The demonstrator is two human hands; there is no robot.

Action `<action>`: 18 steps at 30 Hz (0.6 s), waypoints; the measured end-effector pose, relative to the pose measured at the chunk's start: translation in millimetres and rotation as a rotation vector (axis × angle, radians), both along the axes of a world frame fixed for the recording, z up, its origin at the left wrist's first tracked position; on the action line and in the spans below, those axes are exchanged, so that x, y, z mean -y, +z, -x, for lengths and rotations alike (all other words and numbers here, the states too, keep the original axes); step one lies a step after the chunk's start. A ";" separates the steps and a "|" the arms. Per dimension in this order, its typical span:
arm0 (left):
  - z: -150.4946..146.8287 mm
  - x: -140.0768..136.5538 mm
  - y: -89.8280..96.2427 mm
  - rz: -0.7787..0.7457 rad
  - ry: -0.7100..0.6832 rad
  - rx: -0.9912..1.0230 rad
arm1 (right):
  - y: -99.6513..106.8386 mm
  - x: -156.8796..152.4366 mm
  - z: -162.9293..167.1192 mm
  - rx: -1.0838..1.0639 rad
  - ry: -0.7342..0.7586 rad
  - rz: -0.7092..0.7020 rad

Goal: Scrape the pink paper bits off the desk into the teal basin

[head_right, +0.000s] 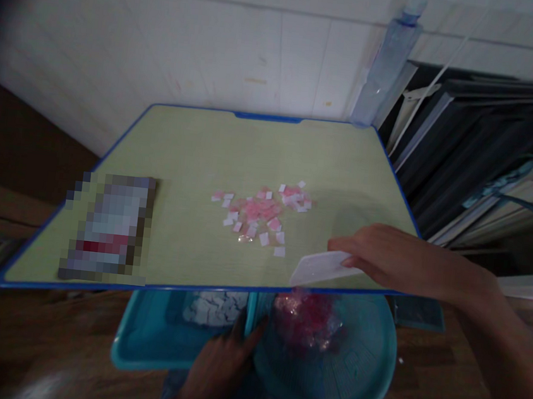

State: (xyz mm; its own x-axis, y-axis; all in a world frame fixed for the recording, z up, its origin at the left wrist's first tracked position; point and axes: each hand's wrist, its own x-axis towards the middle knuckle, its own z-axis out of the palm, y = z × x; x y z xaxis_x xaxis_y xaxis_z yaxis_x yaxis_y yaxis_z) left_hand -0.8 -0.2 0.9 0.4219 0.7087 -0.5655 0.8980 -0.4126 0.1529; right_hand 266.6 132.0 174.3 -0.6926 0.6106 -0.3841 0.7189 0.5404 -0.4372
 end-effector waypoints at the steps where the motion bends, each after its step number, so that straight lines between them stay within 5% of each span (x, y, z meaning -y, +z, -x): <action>1: -0.2 0.0 0.6 0.001 -0.002 0.000 | 2.1 -0.4 -0.2 -0.001 -0.010 0.034; 12: 0.3 -0.4 -3.0 -0.006 -0.005 0.023 | -16.3 -28.3 -11.1 -0.095 -0.080 -0.194; 18: 0.4 1.3 -4.3 -0.038 -0.024 0.024 | -10.8 -21.6 10.6 -0.031 -0.067 -0.146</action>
State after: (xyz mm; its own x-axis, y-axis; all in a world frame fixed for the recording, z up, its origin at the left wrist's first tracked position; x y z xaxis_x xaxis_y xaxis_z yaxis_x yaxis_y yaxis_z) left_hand -1.2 -1.5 -3.4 0.4520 0.7194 -0.5274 0.8842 -0.4395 0.1583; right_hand 255.9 153.6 163.5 -0.6588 0.7033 -0.2671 0.7427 0.5512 -0.3802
